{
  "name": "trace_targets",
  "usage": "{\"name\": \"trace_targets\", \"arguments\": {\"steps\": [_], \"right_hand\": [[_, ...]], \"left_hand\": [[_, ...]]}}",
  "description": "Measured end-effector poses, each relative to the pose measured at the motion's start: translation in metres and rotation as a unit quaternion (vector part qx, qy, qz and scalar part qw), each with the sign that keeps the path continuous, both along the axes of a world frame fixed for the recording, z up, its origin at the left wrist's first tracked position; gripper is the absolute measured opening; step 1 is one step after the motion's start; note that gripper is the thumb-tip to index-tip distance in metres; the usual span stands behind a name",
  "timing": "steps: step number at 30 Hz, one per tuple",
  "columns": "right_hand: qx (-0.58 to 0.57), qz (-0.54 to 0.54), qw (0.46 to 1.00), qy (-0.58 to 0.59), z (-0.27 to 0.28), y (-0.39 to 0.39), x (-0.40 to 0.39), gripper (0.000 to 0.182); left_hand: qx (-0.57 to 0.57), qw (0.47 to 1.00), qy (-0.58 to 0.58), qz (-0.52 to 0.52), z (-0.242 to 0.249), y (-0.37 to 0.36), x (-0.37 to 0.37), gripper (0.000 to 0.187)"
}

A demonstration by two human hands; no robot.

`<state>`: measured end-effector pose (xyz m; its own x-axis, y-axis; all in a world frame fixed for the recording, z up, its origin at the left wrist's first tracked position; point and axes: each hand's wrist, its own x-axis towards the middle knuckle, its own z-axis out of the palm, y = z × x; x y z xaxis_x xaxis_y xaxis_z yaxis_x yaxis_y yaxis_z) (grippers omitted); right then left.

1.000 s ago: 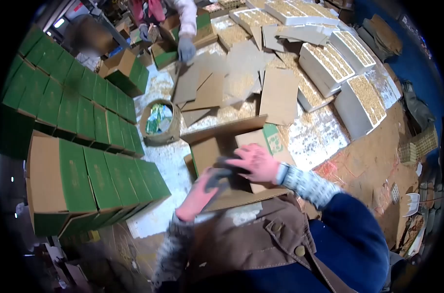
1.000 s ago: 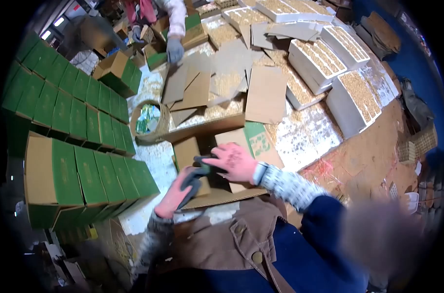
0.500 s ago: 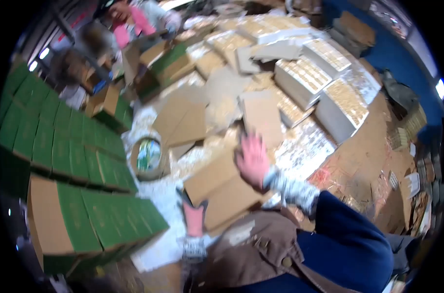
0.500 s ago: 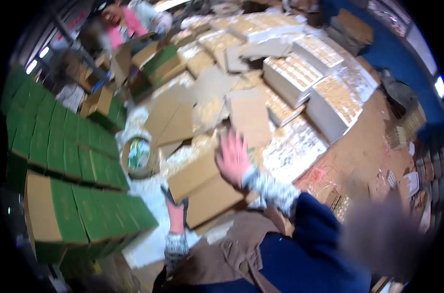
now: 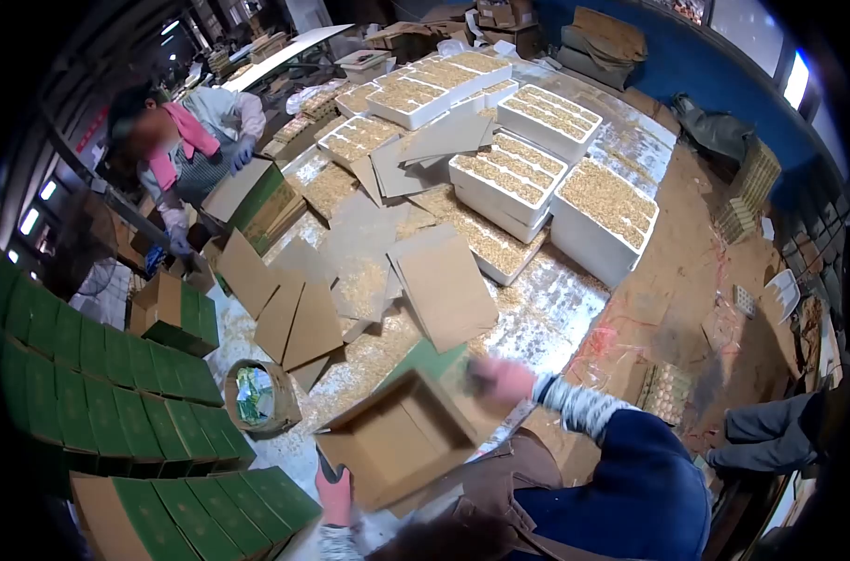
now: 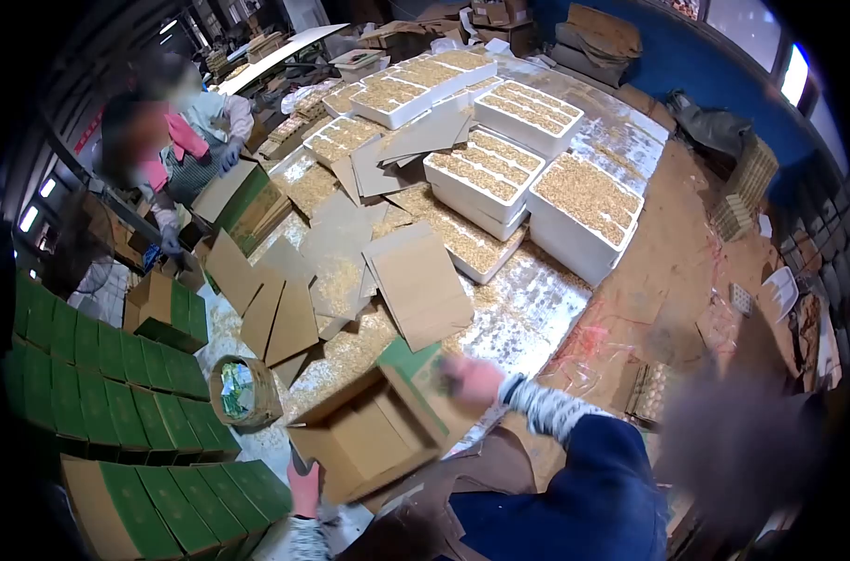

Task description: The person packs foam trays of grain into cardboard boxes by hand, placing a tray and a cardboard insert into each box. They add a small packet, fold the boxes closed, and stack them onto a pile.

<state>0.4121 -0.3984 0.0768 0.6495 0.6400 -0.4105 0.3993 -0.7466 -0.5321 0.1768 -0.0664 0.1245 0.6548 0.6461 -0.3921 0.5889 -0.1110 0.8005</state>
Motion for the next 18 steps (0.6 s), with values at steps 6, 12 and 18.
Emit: {"name": "trace_targets", "arguments": {"steps": [6, 12, 18], "right_hand": [[0.196, -0.51, 0.777, -0.312, 0.037, -0.057, 0.226, 0.053], [0.147, -0.555, 0.756, -0.315, 0.024, -0.033, 0.232, 0.054], [0.344, -0.712, 0.607, -0.081, 0.003, -0.044, 0.253, 0.094]], "left_hand": [[0.017, 0.995, -0.084, 0.058, -0.006, -0.013, 0.017, 0.032], [0.025, 0.997, -0.067, 0.042, -0.066, 0.034, -0.005, 0.036], [-0.003, 0.996, -0.062, 0.06, -0.053, 0.023, -0.005, 0.042]]}}
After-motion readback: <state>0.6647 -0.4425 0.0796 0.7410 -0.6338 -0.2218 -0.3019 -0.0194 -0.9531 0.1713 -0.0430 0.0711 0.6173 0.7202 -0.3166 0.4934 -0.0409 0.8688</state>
